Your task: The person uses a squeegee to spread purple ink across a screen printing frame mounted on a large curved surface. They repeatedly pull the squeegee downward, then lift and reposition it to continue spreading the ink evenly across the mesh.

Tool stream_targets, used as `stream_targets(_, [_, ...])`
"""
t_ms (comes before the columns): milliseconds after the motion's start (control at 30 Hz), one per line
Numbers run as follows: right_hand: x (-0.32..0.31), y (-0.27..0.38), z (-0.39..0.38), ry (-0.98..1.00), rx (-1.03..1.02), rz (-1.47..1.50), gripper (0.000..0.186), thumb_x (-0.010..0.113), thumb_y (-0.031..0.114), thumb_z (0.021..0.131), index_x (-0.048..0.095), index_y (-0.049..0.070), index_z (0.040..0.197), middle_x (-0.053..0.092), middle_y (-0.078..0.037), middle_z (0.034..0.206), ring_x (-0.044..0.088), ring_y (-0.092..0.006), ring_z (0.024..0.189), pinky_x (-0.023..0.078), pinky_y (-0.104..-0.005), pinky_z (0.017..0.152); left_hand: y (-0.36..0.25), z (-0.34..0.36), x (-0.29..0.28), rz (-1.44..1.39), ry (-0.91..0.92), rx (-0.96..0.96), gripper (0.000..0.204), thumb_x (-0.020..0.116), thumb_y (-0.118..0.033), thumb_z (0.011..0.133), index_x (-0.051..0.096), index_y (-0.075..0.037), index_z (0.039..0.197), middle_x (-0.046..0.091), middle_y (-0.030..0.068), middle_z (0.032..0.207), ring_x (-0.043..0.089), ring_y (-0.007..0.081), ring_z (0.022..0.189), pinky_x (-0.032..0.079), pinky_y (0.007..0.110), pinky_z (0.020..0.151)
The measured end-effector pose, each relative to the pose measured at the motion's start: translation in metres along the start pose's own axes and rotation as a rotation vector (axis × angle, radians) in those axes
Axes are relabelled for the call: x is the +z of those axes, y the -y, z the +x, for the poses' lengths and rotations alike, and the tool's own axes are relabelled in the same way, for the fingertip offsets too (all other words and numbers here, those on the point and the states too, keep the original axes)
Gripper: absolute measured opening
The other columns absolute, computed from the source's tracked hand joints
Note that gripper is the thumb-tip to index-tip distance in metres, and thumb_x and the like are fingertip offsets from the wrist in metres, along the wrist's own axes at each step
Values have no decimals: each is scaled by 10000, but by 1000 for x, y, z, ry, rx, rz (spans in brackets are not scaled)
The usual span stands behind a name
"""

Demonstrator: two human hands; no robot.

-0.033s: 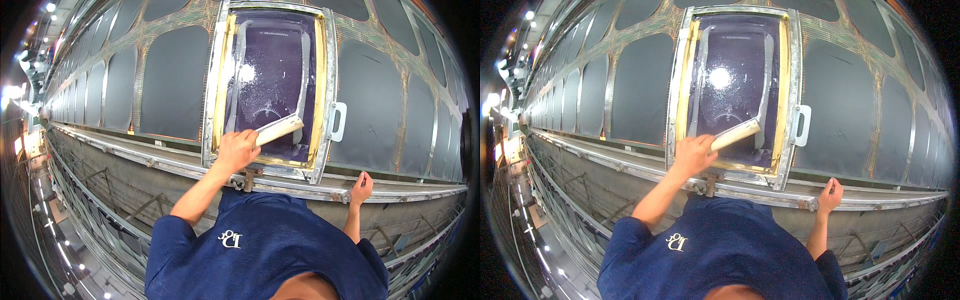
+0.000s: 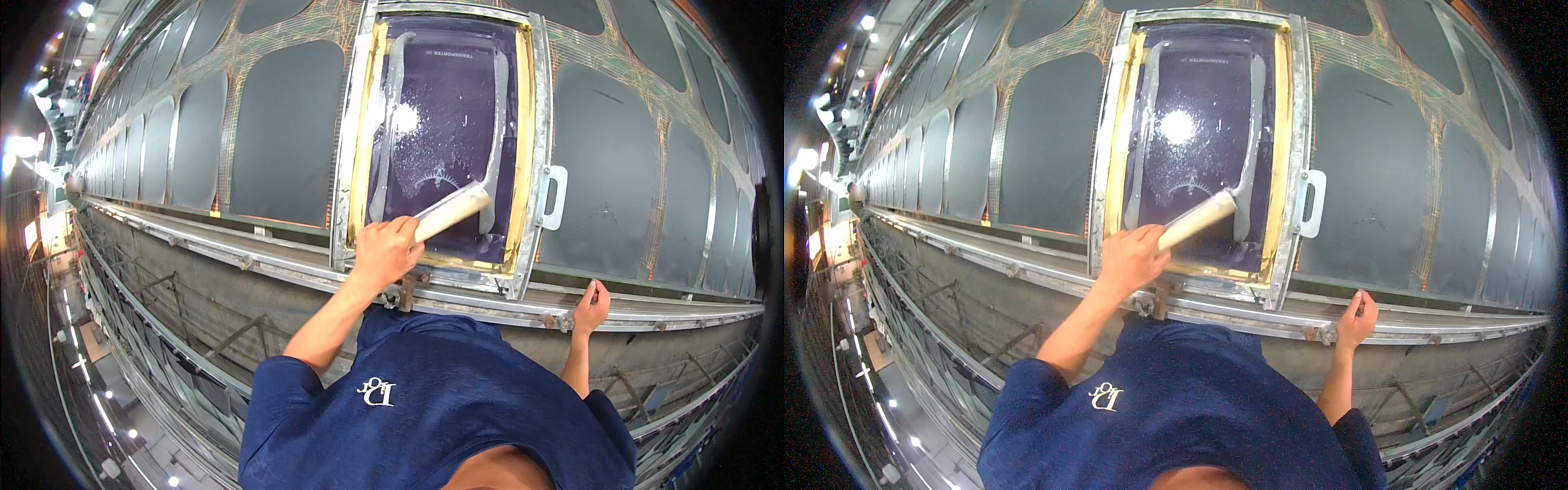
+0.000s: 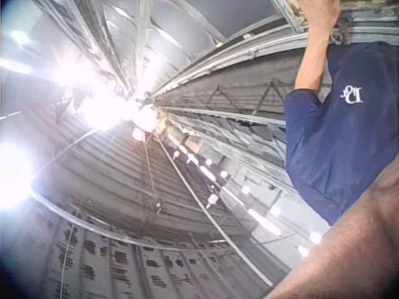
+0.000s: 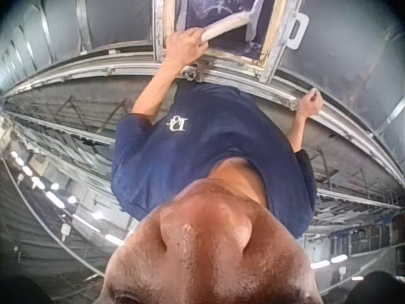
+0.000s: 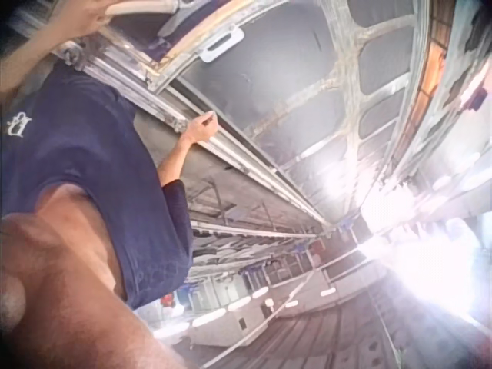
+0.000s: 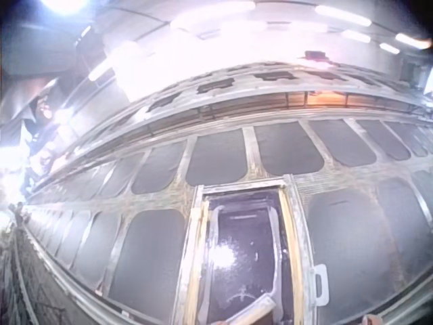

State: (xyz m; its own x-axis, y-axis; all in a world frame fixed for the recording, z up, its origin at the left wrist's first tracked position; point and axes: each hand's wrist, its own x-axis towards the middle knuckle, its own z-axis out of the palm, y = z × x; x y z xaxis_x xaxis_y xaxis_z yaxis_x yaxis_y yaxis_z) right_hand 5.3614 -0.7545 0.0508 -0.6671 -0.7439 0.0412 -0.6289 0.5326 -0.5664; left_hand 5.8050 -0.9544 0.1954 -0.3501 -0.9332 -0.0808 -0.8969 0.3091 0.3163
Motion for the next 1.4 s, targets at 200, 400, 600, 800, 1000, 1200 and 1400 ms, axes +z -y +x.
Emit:
stream_targets(200, [-1, 4, 0, 1, 16, 41, 198, 645, 197, 990, 717, 31, 1068, 689, -79, 982, 638, -185, 817, 515, -325, 758, 1, -7, -20, 89, -116, -488, 297, 738, -323, 814, 732, -35, 886, 700, 225, 770, 688, 451, 753, 547, 520, 684])
stream_targets(400, [1, 1, 3, -11, -34, 29, 166, 656, 177, 972, 722, 43, 1044, 688, -77, 971, 637, -203, 823, 517, -335, 754, 16, 8, -8, 180, -214, -662, 249, 722, -265, 813, 733, -21, 857, 717, 213, 804, 706, 441, 748, 560, 541, 695])
stream_targets(600, [-3, 8, 3, 5, -36, 66, 151, 662, 169, 968, 710, 33, 1014, 678, -84, 946, 633, -216, 818, 509, -351, 745, -38, 14, 19, 81, -93, -616, 291, 712, -285, 820, 713, -16, 933, 718, 225, 864, 701, 452, 808, 556, 545, 747])
stream_targets(800, [-7, 12, 3, -5, -52, 19, 135, 655, 151, 963, 699, 34, 1013, 667, -94, 936, 633, -233, 819, 512, -360, 746, -28, 64, -4, 25, -105, -306, 223, 718, -246, 809, 681, -33, 865, 708, 171, 842, 705, 408, 762, 556, 523, 669])
stream_targets(1000, [-2, 13, 2, -18, -19, 30, 130, 649, 137, 961, 694, 19, 993, 659, -103, 939, 631, -244, 830, 513, -357, 747, 39, 176, -23, 200, -222, -484, 335, 727, -309, 815, 733, -30, 1003, 727, 248, 866, 715, 452, 854, 568, 546, 790])
stream_targets(1200, [-3, 15, 0, -37, -47, 38, 106, 657, 115, 950, 692, 20, 983, 656, -99, 922, 618, -239, 810, 507, -352, 731, 63, 225, -28, 204, -134, -627, 352, 719, -317, 835, 733, -14, 1013, 737, 237, 998, 708, 445, 971, 564, 522, 856])
stream_targets(1400, [0, 7, 9, -63, 31, 103, 140, 644, 138, 989, 692, 10, 1020, 667, -52, 946, 609, -151, 820, 498, -306, 718, 7, 206, -11, 185, 5, -495, 401, 810, -406, 793, 746, -51, 968, 745, 199, 910, 735, 396, 879, 587, 499, 790])
